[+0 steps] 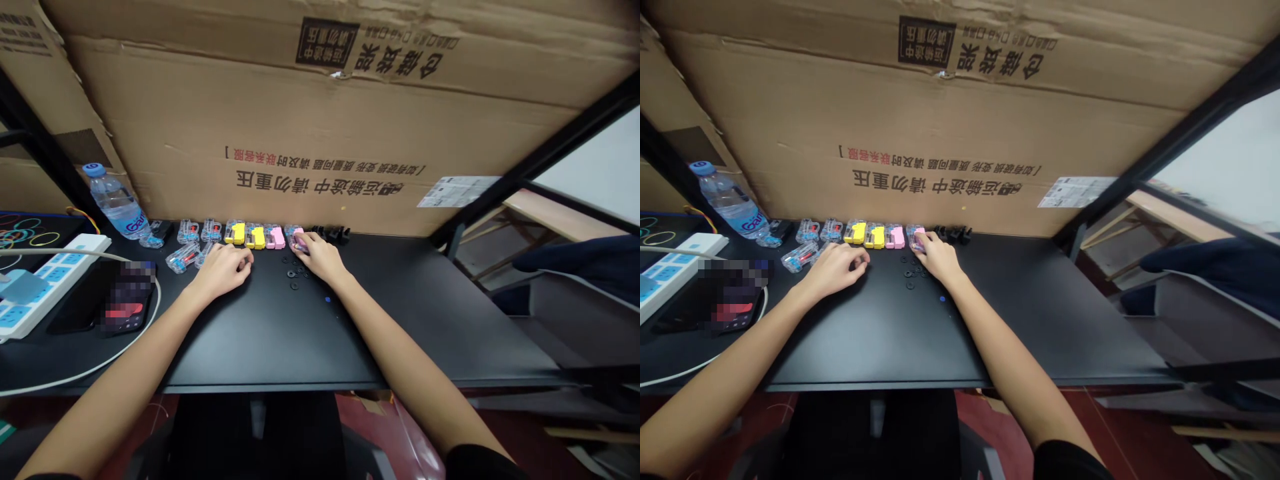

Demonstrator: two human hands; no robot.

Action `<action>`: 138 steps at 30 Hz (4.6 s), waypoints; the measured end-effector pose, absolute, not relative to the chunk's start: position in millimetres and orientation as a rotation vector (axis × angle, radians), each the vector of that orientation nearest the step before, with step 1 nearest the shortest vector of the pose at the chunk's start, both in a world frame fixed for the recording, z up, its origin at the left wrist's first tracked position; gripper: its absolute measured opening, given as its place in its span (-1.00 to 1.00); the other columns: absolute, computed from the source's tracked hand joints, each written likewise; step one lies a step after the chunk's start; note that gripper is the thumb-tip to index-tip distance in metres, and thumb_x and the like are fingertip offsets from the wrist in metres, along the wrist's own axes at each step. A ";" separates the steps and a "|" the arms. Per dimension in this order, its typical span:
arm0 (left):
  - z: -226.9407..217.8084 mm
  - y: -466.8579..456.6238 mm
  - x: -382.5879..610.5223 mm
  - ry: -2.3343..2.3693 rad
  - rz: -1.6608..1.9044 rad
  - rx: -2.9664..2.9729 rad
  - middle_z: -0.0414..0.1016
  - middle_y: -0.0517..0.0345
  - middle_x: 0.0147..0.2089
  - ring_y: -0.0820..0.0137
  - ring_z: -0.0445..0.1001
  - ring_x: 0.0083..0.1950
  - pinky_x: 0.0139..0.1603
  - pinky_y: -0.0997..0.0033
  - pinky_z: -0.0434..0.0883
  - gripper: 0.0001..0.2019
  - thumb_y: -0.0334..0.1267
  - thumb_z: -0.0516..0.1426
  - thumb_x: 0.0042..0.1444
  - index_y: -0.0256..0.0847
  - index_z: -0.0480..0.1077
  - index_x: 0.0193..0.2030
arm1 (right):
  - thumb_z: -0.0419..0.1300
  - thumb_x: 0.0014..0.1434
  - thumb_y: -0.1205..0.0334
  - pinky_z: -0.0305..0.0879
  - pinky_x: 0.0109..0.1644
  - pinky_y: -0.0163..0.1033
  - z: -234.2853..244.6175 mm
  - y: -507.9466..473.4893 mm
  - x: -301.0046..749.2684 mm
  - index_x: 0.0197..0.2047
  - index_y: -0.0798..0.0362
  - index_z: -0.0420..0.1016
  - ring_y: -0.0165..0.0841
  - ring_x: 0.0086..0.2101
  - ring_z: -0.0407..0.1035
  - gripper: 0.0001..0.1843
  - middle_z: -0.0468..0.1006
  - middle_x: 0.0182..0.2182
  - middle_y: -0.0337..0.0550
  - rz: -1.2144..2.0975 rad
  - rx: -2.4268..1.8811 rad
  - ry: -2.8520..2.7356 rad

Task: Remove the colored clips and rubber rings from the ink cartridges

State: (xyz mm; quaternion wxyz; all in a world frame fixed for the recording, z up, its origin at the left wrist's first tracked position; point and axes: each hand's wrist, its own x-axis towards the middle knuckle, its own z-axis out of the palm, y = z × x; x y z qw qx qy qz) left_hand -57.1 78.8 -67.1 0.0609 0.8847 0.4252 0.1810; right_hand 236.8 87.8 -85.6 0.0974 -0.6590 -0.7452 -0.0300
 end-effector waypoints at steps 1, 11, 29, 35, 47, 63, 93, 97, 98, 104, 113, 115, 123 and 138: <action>-67.9 78.5 -56.2 1.277 0.551 2.678 0.68 0.15 -0.31 0.12 0.59 -0.09 0.07 0.10 0.32 -0.84 -0.32 0.12 0.32 -0.12 0.55 -0.11 | 0.10 0.52 -0.05 0.51 -0.02 -0.10 -86.3 88.5 235.8 0.46 -0.10 0.40 -0.04 0.04 0.60 -0.47 0.51 0.33 0.04 -0.086 -1.954 -2.206; -70.1 76.4 -51.9 1.215 0.534 2.671 0.68 0.16 -0.31 0.15 0.61 -0.12 0.09 0.10 0.33 -0.83 -0.34 0.13 0.29 -0.11 0.56 -0.11 | 0.07 0.54 0.03 0.47 -0.09 -0.12 -84.3 89.6 222.8 0.53 -0.11 0.26 -0.05 -0.07 0.63 -0.43 0.58 0.24 0.13 -0.209 -2.078 -2.255; -69.2 75.5 -51.7 1.182 0.546 2.631 0.69 0.18 -0.30 0.16 0.63 -0.12 0.11 0.09 0.34 -0.83 -0.35 0.13 0.31 -0.12 0.57 -0.12 | -0.01 0.56 0.11 0.50 -0.13 -0.11 -81.5 90.3 224.9 0.49 0.03 0.30 -0.02 -0.06 0.62 -0.48 0.58 0.22 0.17 -0.194 -2.013 -2.080; -71.5 74.4 -51.7 1.150 0.735 2.583 0.70 0.18 -0.18 0.19 0.63 -0.04 0.13 0.10 0.37 -0.84 -0.37 0.16 0.32 -0.13 0.53 -0.03 | 0.05 0.47 0.23 0.53 -0.03 -0.05 -71.7 78.1 233.7 0.41 0.06 0.36 0.02 0.06 0.60 -0.51 0.61 0.23 0.15 -0.165 -1.719 -1.911; -73.4 68.7 -43.2 0.904 1.023 2.452 0.60 0.01 0.19 0.12 0.52 0.24 0.29 0.08 0.40 -0.75 -0.12 0.20 0.45 -0.09 0.46 0.18 | 0.10 0.42 0.35 0.49 0.06 -0.13 -70.4 37.9 194.9 0.28 -0.03 0.43 -0.12 0.01 0.64 -0.60 0.68 0.15 0.03 0.311 -1.110 -2.274; -73.8 82.0 -46.4 0.775 1.096 1.676 0.60 0.09 -0.03 0.28 0.62 0.03 0.13 0.28 0.50 -0.57 0.06 0.38 0.22 -0.13 0.37 0.02 | 0.12 0.45 0.28 0.17 -0.29 -0.28 -60.5 44.6 218.1 0.16 0.03 0.47 -0.29 -0.46 0.43 -0.73 0.63 -0.39 -0.16 0.484 -1.330 -2.304; -72.7 72.7 -46.6 0.861 0.672 2.111 0.50 0.36 -0.41 0.44 0.38 -0.41 -0.37 0.47 0.24 -0.54 0.02 0.48 0.02 -0.14 0.38 -0.17 | 0.37 0.21 -0.23 0.25 -0.61 -0.32 -61.6 30.9 167.6 -0.49 0.04 0.57 -0.45 -0.72 0.28 -0.49 0.48 -0.69 -0.24 1.174 -1.181 -1.335; -74.4 72.8 -46.4 0.863 0.669 2.116 0.47 0.37 -0.42 0.46 0.32 -0.42 -0.38 0.48 0.20 -0.55 0.02 0.48 0.03 -0.15 0.39 -0.18 | 0.36 0.23 -0.26 0.21 -0.63 -0.34 -68.4 33.0 168.0 -0.50 0.06 0.56 -0.47 -0.73 0.26 -0.45 0.46 -0.71 -0.25 1.166 -1.198 -1.296; -74.8 72.7 -46.4 0.866 0.669 2.113 0.46 0.37 -0.43 0.46 0.31 -0.42 -0.38 0.48 0.19 -0.54 0.03 0.48 0.02 -0.15 0.40 -0.18 | 0.36 0.23 -0.27 0.20 -0.64 -0.35 -69.4 33.7 168.4 -0.51 0.06 0.55 -0.47 -0.74 0.25 -0.44 0.46 -0.72 -0.24 1.166 -1.204 -1.293; -76.4 70.8 -45.3 0.805 0.673 1.994 0.57 0.27 -0.34 0.41 0.41 -0.35 -0.31 0.46 0.29 -0.49 0.10 0.51 -0.03 -0.18 0.42 -0.19 | 0.37 0.20 -0.34 0.26 -0.64 -0.34 -71.9 36.0 168.6 -0.50 0.05 0.55 -0.46 -0.74 0.28 -0.40 0.49 -0.70 -0.22 1.175 -1.184 -1.251; -79.9 71.5 -45.0 0.816 0.688 2.076 0.50 0.32 -0.44 0.47 0.32 -0.44 -0.40 0.48 0.21 -0.52 0.11 0.48 0.02 -0.17 0.39 -0.25 | 0.43 0.13 -0.39 0.39 -0.59 -0.29 -77.1 36.7 167.0 -0.48 0.04 0.55 -0.37 -0.69 0.43 -0.38 0.59 -0.65 -0.14 1.184 -1.147 -1.215; -80.5 72.1 -45.2 0.808 0.684 2.088 0.51 0.32 -0.44 0.47 0.32 -0.45 -0.41 0.48 0.21 -0.51 0.11 0.47 0.03 -0.17 0.38 -0.24 | 0.42 0.15 -0.38 0.39 -0.58 -0.30 -78.3 37.1 167.1 -0.48 0.04 0.55 -0.37 -0.68 0.44 -0.39 0.59 -0.64 -0.14 1.176 -1.139 -1.218; -78.5 70.6 -43.8 0.804 0.681 2.099 0.51 0.33 -0.45 0.47 0.32 -0.45 -0.41 0.49 0.20 -0.54 0.08 0.47 0.04 -0.17 0.39 -0.24 | 0.39 0.17 -0.40 0.35 -0.61 -0.30 -77.4 37.7 168.3 -0.48 0.04 0.55 -0.38 -0.69 0.41 -0.37 0.57 -0.65 -0.15 1.164 -1.148 -1.228; -80.1 69.8 -40.6 0.737 0.738 1.953 0.61 0.19 -0.26 0.40 0.48 -0.30 -0.23 0.43 0.40 -0.53 0.09 0.48 0.02 -0.20 0.46 -0.18 | 0.40 0.19 -0.36 0.36 -0.55 -0.31 -68.8 31.2 168.7 -0.51 0.02 0.48 -0.42 -0.67 0.38 -0.39 0.53 -0.65 -0.23 1.137 -1.129 -1.390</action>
